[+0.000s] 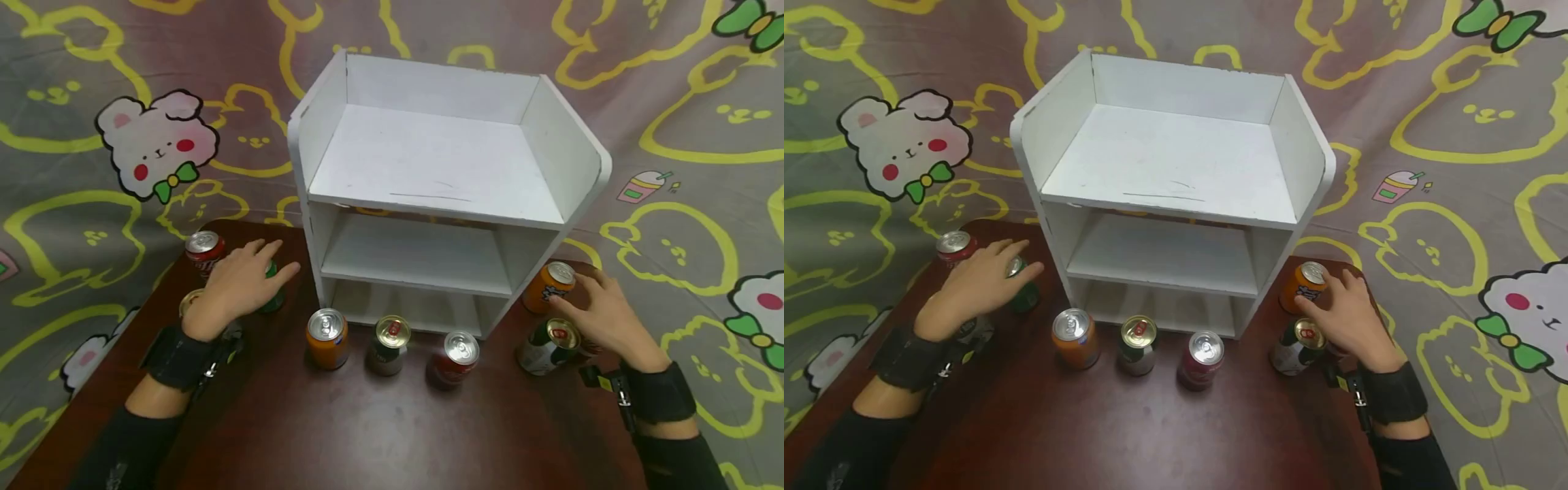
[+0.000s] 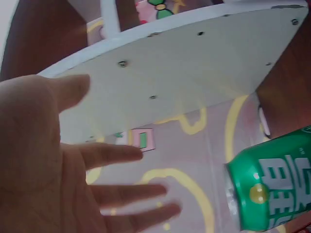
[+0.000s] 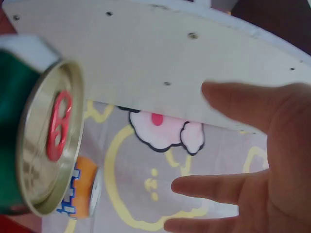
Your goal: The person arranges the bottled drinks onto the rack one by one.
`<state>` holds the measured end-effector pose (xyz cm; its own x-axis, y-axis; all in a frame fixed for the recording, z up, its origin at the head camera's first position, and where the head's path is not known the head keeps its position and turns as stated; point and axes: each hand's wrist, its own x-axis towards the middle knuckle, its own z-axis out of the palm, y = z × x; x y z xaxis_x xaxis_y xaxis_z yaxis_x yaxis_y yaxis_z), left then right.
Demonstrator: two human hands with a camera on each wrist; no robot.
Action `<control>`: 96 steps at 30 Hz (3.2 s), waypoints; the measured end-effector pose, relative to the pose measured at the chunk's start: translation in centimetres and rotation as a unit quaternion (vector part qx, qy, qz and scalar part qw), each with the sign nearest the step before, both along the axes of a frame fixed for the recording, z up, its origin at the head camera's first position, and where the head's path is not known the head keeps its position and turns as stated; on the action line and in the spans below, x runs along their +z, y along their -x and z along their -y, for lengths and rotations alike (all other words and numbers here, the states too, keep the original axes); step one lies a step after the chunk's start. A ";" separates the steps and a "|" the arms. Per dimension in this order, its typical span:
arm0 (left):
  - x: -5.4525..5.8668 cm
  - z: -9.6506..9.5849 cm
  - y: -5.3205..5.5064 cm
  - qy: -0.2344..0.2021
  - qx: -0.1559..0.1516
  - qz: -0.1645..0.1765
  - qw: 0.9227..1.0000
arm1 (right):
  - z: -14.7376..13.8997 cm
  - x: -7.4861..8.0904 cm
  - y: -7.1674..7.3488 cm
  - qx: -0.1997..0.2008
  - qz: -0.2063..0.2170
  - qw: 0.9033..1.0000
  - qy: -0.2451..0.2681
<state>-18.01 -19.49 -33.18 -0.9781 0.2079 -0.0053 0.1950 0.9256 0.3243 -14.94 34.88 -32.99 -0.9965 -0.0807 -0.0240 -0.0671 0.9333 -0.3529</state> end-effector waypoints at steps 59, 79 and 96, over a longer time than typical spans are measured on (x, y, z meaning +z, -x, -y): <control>-2.5 -2.2 -2.8 -0.104 -0.040 0.031 0.993 | 16.0 -13.3 -5.9 -0.058 -0.162 0.934 0.312; -2.1 -1.9 -3.4 -0.102 -0.045 0.041 0.993 | 13.2 -2.1 -4.0 0.180 -0.119 0.938 0.271; -1.9 -2.0 -3.1 -0.097 -0.056 0.045 0.993 | 15.0 10.3 -1.8 0.232 -0.126 0.920 0.289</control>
